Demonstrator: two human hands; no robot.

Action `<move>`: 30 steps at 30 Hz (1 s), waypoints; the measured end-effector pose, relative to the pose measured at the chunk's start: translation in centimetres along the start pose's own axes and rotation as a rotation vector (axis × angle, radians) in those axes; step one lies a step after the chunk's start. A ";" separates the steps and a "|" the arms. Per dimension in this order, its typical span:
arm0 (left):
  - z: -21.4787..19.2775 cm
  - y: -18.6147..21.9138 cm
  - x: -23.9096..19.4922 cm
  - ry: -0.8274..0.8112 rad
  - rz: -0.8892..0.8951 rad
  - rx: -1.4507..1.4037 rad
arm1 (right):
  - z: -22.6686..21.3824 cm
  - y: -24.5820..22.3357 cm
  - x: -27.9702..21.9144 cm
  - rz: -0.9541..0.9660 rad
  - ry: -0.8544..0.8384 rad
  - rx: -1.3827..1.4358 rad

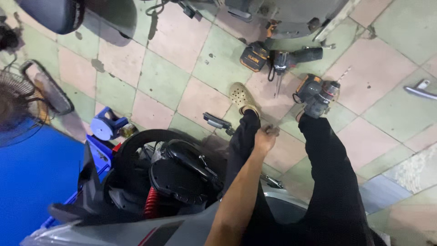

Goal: The person uses a power drill to remove screws from the rear undercarriage of a scooter. They then use a ratchet wrench to loosen and remove bolts from a metal plate, detaching the plate from the frame.

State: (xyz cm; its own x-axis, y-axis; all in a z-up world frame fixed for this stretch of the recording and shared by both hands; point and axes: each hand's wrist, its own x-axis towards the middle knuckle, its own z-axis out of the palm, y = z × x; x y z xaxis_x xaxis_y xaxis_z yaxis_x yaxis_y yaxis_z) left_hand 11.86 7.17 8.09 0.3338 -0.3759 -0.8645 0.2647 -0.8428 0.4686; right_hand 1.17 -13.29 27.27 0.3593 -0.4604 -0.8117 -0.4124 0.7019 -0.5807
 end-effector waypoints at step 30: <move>1.0 10.0 43.9 0.209 0.704 1.248 | 4.3 33.8 49.1 0.263 0.637 0.362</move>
State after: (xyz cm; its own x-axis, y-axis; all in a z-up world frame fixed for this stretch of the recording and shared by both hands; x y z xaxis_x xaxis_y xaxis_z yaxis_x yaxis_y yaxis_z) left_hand 28.22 -18.16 -25.37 0.2120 -0.8760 -0.4332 -0.9167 -0.3318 0.2224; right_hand 8.52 -9.84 -31.91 -0.3078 -0.4006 -0.8630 -0.0787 0.9146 -0.3965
